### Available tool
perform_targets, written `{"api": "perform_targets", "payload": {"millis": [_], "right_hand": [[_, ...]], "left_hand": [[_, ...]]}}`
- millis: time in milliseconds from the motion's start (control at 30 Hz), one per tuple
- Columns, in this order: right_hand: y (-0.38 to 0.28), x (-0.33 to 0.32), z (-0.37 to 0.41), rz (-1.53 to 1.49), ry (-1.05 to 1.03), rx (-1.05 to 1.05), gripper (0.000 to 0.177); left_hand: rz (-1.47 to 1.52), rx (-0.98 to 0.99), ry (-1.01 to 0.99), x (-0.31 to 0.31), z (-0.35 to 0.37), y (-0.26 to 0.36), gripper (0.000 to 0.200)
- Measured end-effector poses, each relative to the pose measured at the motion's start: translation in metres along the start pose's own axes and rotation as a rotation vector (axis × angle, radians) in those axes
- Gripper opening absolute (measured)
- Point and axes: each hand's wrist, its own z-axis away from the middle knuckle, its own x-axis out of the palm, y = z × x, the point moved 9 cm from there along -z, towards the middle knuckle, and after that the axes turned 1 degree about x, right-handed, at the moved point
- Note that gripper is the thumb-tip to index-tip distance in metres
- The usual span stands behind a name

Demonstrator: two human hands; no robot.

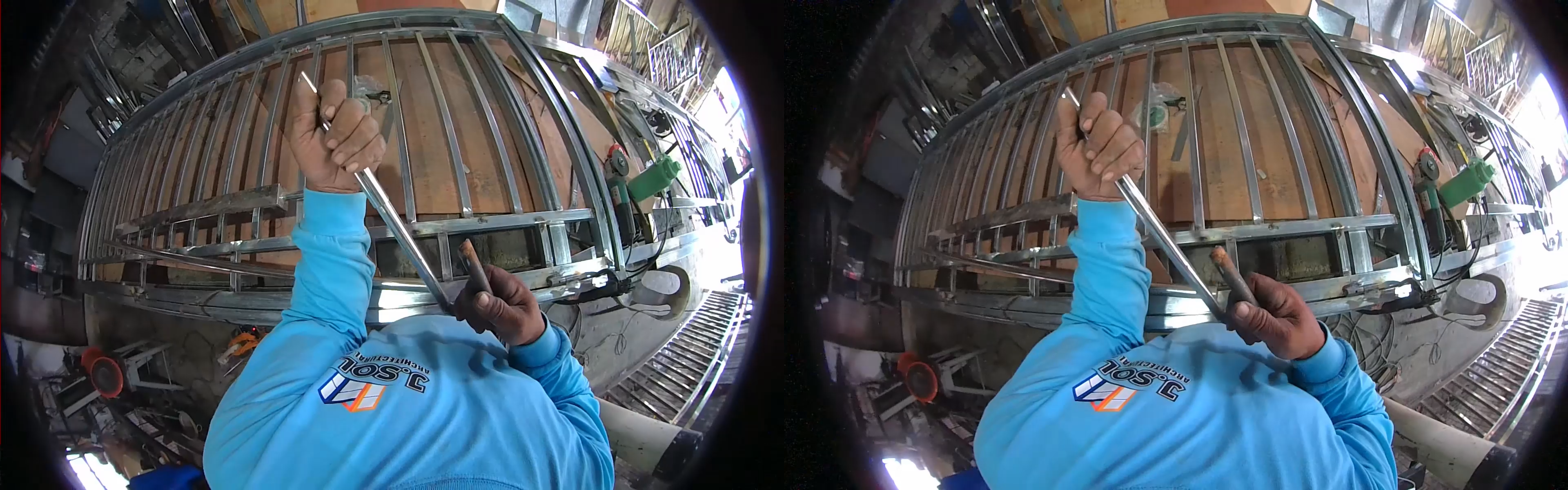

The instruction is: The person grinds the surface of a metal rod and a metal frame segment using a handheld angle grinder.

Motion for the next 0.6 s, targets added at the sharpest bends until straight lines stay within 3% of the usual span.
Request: {"api": "perform_targets", "payload": {"millis": [33, 167, 267, 300, 400, 467, 567, 600], "right_hand": [[0.003, -0.004, 0.0, 0.038, -0.004, -0.027, 0.032], [-0.005, -0.009, -0.004, 0.133, 0.042, -0.032, 0.033], [-0.016, -0.006, -0.005, 0.341, -0.013, -0.065, 0.034], [-0.016, -0.007, -0.005, 0.353, -0.087, -0.119, 0.033], [-0.015, -0.003, -0.002, 0.529, -0.171, -0.201, 0.033], [-0.016, 0.007, -0.001, 0.682, -0.153, -0.143, 0.034], [-0.001, 0.0, -0.004, 0.398, -0.18, -0.012, 0.035], [0.002, -0.005, -0.003, 0.294, -0.191, 0.006, 0.035]], "left_hand": [[-0.108, 0.038, 0.181, -0.008, -0.001, 0.001, 0.047], [-0.388, 0.059, 0.566, -0.025, 0.003, 0.009, 0.046], [-0.253, 0.107, 0.419, -0.019, -0.001, 0.013, 0.045], [-0.17, 0.101, 0.171, 0.003, -0.008, 0.012, 0.045], [-0.12, 0.063, -0.264, 0.063, -0.007, 0.011, 0.045], [-0.214, 0.008, -0.083, 0.053, -0.013, 0.004, 0.043], [-0.186, -0.022, 0.127, 0.031, -0.001, -0.001, 0.039], [-0.094, -0.04, 0.012, 0.036, 0.005, -0.003, 0.036]]}}
